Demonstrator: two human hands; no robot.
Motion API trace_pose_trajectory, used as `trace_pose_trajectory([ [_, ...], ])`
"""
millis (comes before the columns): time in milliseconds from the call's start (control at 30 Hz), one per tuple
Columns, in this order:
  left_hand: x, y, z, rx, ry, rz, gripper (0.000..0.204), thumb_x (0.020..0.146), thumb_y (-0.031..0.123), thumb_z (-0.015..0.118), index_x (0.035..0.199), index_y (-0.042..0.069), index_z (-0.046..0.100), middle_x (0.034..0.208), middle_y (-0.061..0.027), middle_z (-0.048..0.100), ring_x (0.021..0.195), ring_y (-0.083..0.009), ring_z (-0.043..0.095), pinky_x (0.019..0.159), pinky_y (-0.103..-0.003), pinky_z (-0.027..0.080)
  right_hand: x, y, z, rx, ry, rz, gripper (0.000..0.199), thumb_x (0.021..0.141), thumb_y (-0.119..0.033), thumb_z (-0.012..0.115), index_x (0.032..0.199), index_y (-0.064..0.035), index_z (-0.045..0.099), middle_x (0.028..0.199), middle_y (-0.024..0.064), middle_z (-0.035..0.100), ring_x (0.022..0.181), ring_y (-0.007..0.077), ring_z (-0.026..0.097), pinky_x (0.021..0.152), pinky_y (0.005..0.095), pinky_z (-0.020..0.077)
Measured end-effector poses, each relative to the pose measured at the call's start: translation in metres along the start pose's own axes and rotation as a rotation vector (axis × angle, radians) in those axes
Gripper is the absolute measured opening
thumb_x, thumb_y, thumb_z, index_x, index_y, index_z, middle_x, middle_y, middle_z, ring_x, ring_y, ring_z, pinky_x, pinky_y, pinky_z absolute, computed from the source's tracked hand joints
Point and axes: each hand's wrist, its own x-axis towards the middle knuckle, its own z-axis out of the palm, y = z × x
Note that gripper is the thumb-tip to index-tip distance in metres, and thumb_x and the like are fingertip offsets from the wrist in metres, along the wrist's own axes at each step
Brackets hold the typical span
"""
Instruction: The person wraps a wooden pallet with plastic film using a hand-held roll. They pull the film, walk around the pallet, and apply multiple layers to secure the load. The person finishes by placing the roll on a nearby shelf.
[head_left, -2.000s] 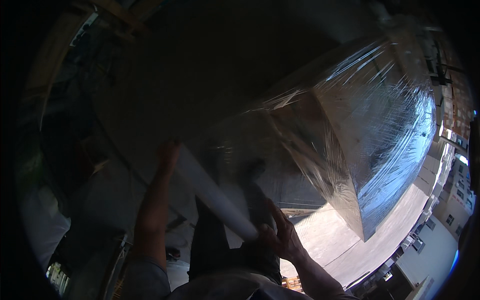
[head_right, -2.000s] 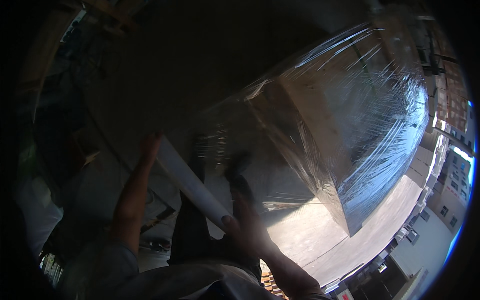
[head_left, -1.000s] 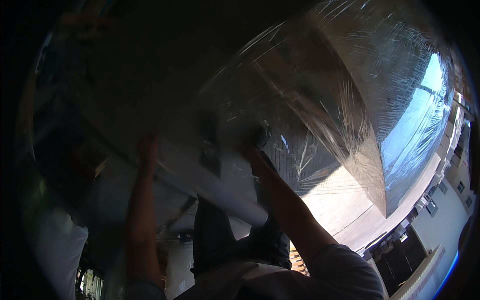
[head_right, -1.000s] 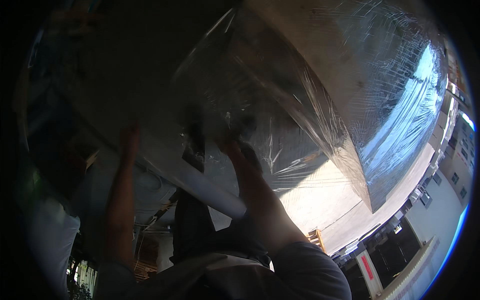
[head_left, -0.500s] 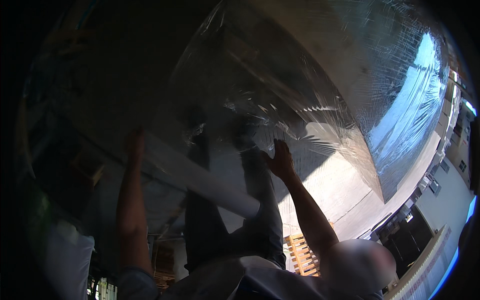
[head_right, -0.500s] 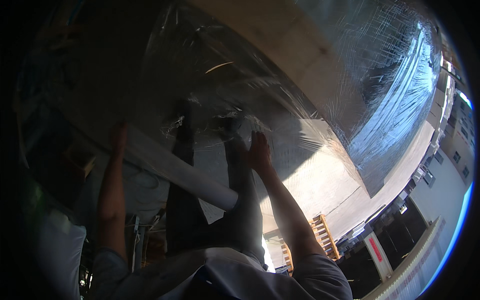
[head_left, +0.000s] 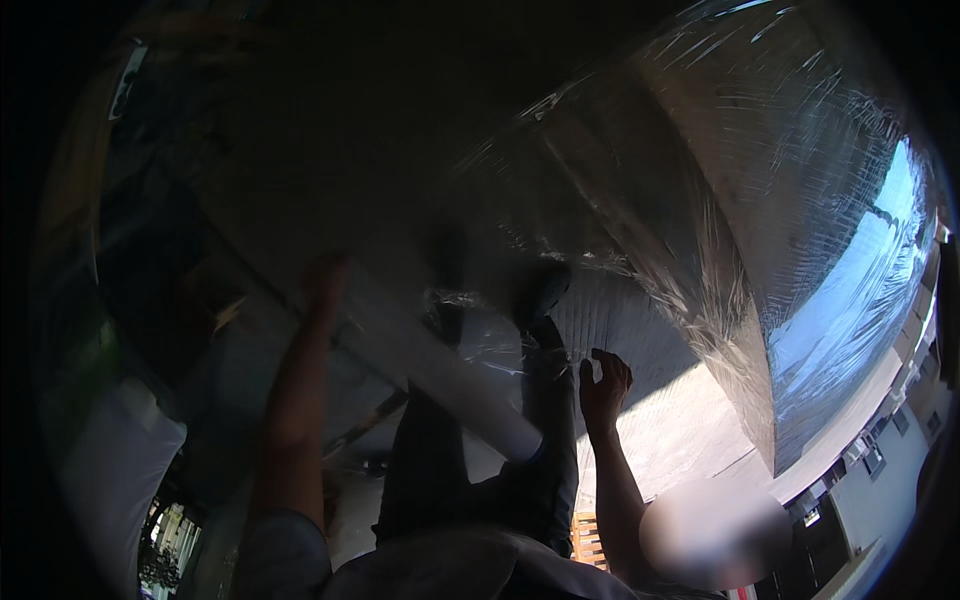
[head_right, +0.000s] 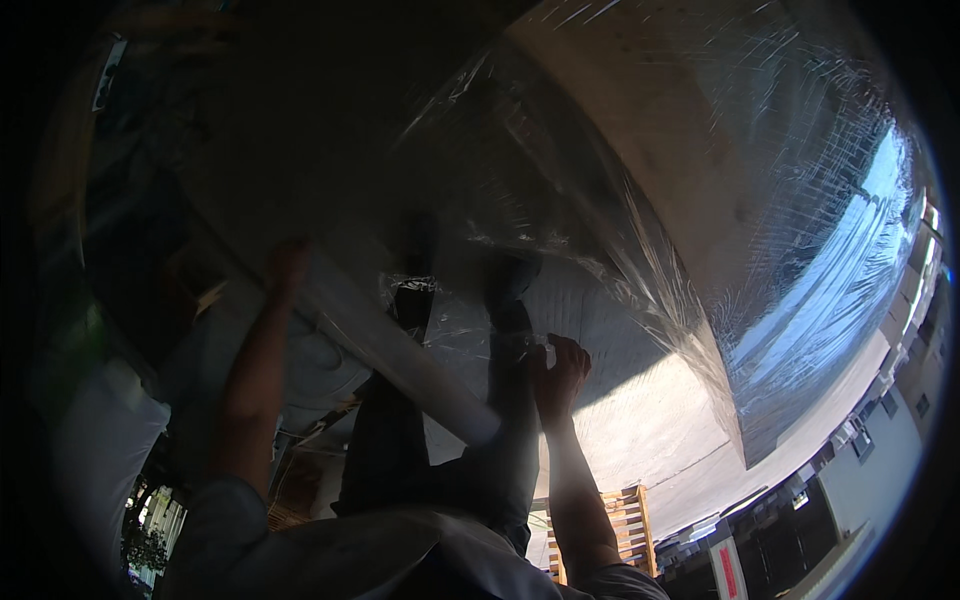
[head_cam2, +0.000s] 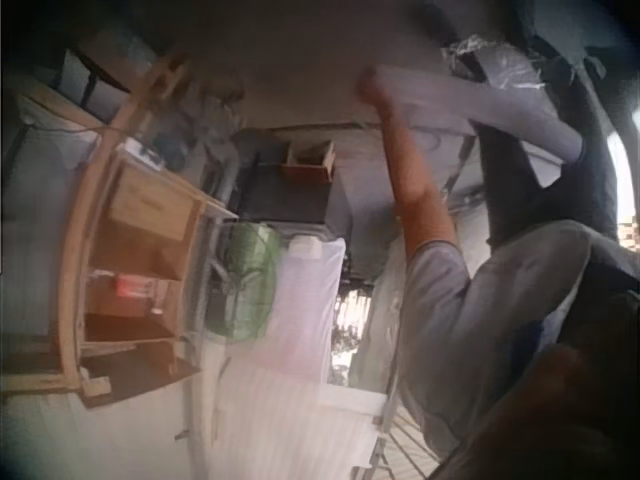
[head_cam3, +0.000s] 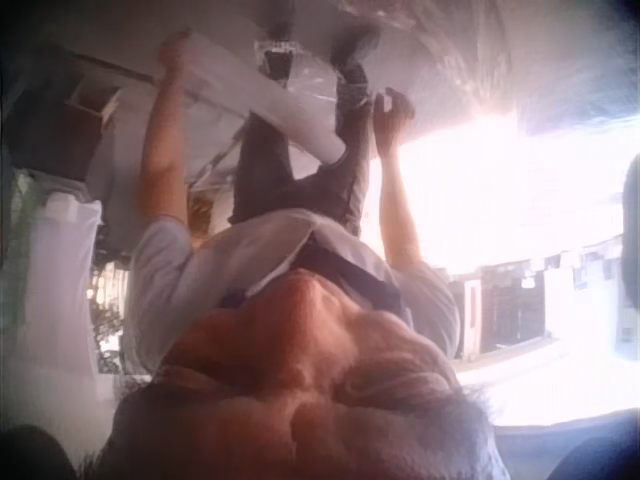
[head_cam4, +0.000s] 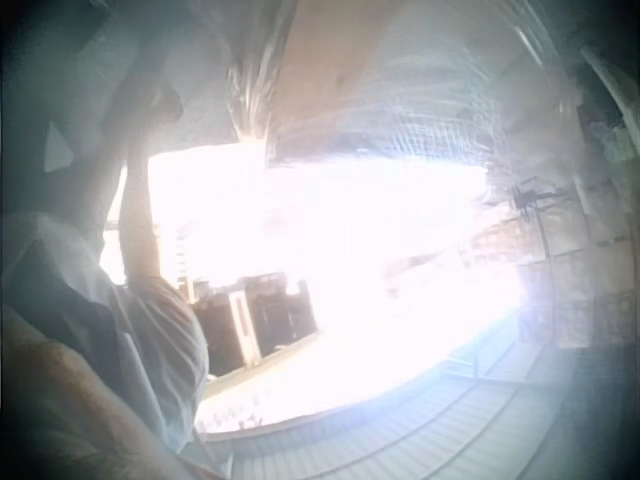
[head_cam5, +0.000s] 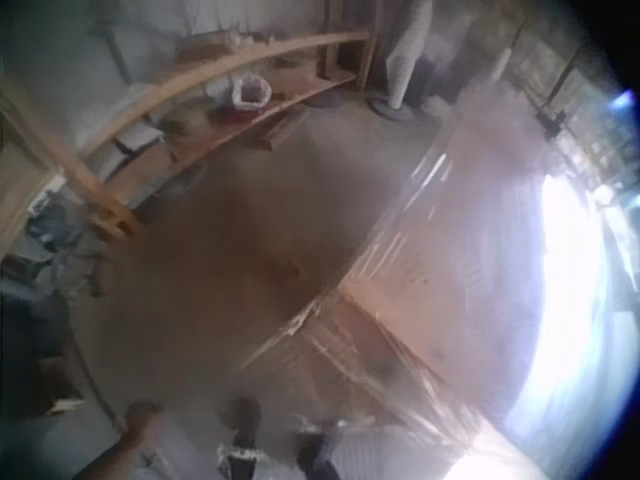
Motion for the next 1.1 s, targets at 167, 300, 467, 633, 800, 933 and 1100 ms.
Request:
trace_pose_trajectory([
  [167, -0.001, 0.006, -0.006, 0.032, 0.143, 0.022, 0.043, 0.092, 0.04, 0.047, 0.08, 0.007, 0.07, 0.083, -0.0161, 0.068, 0.079, -0.0368, 0.064, 0.073, -0.051, 0.048, -0.019, -0.132, -0.071, 0.593, -0.322, -0.488, 0.055, 0.081, -0.017, 0.069, 0.129, -0.002, 0.049, 0.126, 0.0201, 0.054, 0.114, 0.0385, 0.053, 0.094, 0.0459, 0.0448],
  [300, 0.005, -0.011, 0.011, 0.027, 0.099, -0.007, 0.044, 0.092, 0.041, 0.048, 0.079, 0.006, 0.07, 0.081, -0.0162, 0.067, 0.076, -0.0359, 0.064, 0.072, -0.05, 0.049, 0.079, -0.22, 0.017, 0.232, -0.059, -0.66, 0.07, 0.083, -0.034, 0.066, 0.139, -0.0018, 0.039, 0.137, 0.0257, 0.043, 0.124, 0.0469, 0.043, 0.099, 0.0514, 0.042],
  [467, -0.01, -0.044, 0.02, -0.03, 0.168, 0.07, 0.047, 0.094, 0.044, 0.045, 0.085, 0.004, 0.068, 0.084, -0.0185, 0.066, 0.078, -0.0349, 0.064, 0.07, -0.049, 0.05, 0.217, -0.182, 0.165, 0.069, -0.585, -0.131, 0.082, 0.085, -0.065, 0.05, 0.132, 0.0026, 0.047, 0.136, 0.0273, 0.045, 0.127, 0.0417, 0.042, 0.103, 0.0499, 0.0383],
  [633, -0.035, -0.054, 0.0, -0.125, 0.062, -0.189, 0.052, 0.094, 0.046, 0.042, 0.08, 0.002, 0.067, 0.076, -0.0165, 0.065, 0.071, -0.0355, 0.063, 0.067, -0.05, 0.049, 0.116, -0.057, 0.296, 0.121, -0.968, 0.286, 0.071, 0.084, -0.065, 0.05, 0.12, -0.0036, 0.058, 0.112, 0.0195, 0.064, 0.103, 0.0343, 0.06, 0.098, 0.0553, 0.0393],
  [800, -0.047, -0.059, -0.002, -0.008, 0.07, -0.17, 0.054, 0.095, 0.048, 0.039, 0.078, 0.005, 0.067, 0.079, -0.0171, 0.067, 0.075, -0.0364, 0.064, 0.068, -0.05, 0.05, 0.025, 0.038, 0.298, 0.797, -1.394, 0.758, 0.047, 0.092, -0.047, 0.049, 0.118, -0.0076, 0.056, 0.105, 0.0134, 0.064, 0.093, 0.0273, 0.065, 0.089, 0.05, 0.0422],
  [933, -0.042, -0.059, 0.008, 0.105, -0.055, -0.188, 0.055, 0.095, 0.049, 0.038, 0.078, 0.006, 0.067, 0.082, -0.0185, 0.067, 0.08, -0.0372, 0.065, 0.071, -0.05, 0.052, 0.011, 0.026, 0.231, 1.105, -0.995, 0.569, 0.027, 0.094, -0.03, 0.047, 0.101, -0.0079, 0.062, 0.094, 0.0102, 0.065, 0.086, 0.0213, 0.066, 0.073, 0.0398, 0.051],
  [1100, -0.037, -0.049, -0.014, -0.045, -0.013, -0.137, 0.058, 0.095, 0.051, 0.036, 0.08, 0.005, 0.068, 0.084, -0.0208, 0.067, 0.082, -0.0397, 0.065, 0.073, -0.051, 0.052, 0.026, -0.081, 0.014, 0.353, -0.501, -0.668, 0.02, 0.088, -0.022, 0.059, 0.099, -0.0059, 0.063, 0.096, 0.0118, 0.065, 0.087, 0.0247, 0.066, 0.072, 0.0353, 0.0535],
])
